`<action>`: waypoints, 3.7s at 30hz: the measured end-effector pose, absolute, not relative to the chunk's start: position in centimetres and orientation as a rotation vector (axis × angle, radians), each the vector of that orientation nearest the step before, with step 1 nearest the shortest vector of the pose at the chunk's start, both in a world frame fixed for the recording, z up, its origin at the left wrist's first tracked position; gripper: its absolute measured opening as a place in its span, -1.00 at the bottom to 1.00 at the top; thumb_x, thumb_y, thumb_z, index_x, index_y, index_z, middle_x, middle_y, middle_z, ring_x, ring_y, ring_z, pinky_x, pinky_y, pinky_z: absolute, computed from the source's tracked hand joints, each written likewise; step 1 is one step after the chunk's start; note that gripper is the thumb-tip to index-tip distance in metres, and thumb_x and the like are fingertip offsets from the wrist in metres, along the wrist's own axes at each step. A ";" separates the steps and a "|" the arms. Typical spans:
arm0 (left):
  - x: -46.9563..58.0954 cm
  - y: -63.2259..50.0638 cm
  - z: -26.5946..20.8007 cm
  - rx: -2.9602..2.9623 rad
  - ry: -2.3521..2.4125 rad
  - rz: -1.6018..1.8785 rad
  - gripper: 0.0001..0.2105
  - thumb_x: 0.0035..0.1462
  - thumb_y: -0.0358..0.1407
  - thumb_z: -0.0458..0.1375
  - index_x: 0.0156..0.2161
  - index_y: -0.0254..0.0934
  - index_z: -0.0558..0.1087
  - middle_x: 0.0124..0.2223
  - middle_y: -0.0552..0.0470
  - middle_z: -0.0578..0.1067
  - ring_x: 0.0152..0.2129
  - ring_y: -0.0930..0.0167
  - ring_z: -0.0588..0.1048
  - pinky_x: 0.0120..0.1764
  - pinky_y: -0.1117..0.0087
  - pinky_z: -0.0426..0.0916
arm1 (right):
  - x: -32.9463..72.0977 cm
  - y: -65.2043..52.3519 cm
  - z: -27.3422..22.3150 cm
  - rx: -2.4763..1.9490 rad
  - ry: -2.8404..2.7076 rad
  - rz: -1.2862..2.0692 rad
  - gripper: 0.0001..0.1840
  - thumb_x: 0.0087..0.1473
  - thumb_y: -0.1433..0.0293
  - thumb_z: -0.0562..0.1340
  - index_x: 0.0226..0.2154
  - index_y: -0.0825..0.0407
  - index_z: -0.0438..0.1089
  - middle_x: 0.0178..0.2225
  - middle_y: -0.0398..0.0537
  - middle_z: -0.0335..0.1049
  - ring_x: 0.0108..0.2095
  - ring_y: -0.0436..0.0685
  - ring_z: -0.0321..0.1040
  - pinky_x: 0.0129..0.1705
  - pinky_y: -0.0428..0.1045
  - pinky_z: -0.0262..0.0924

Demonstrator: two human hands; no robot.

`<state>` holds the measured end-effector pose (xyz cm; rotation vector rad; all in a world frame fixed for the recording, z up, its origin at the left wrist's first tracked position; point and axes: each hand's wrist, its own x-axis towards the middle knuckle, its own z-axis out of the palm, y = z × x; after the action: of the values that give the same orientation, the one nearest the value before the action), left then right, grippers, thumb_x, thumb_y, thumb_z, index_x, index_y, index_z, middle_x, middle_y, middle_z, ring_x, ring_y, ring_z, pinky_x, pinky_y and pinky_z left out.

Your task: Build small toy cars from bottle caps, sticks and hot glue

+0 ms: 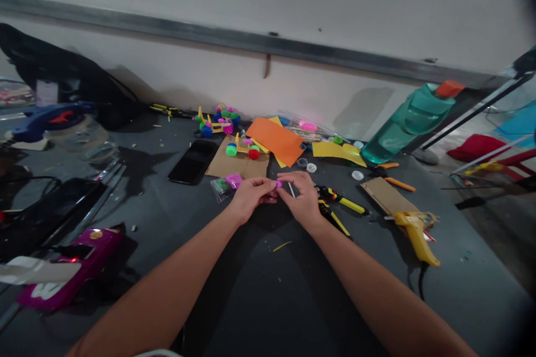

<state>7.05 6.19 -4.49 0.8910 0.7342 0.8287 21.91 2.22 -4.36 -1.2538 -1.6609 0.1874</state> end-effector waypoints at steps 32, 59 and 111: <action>7.3 6.0 -4.8 0.993 0.782 0.890 -0.79 -0.09 -0.24 0.27 -0.37 -0.37 0.51 -0.47 0.03 0.46 -0.48 0.48 0.43 -0.36 0.40 0.41 | 22.2 2.4 -4.7 -1.281 -1.556 0.250 -0.92 0.04 0.41 0.19 -0.42 -0.04 0.41 -0.27 -0.08 0.46 -0.16 0.12 0.33 -0.04 0.11 0.19; 7.3 6.0 -4.7 0.959 0.755 0.860 -0.81 -0.08 -0.24 0.27 -0.43 -0.38 0.49 -0.50 0.03 0.46 -0.54 0.51 0.42 -0.38 0.43 0.40 | 21.9 2.5 -4.7 -1.254 -1.694 0.172 -0.87 -0.04 0.44 0.25 -0.34 -0.06 0.41 -0.23 -0.11 0.46 -0.15 0.15 0.31 -0.05 0.13 0.18; 7.3 5.9 -4.6 0.955 0.764 0.935 -0.80 -0.10 -0.26 0.28 -0.37 -0.38 0.48 -0.48 0.04 0.43 -0.49 0.49 0.42 -0.40 0.42 0.42 | 22.2 2.7 -4.9 -1.250 -1.620 0.191 -0.94 0.02 0.35 0.23 -0.44 -0.04 0.42 -0.27 -0.09 0.49 -0.19 0.12 0.35 -0.07 0.11 0.20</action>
<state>7.29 5.88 -4.60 0.9546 0.7639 0.9346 22.24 2.65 -4.91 -1.2503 -1.6197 0.1908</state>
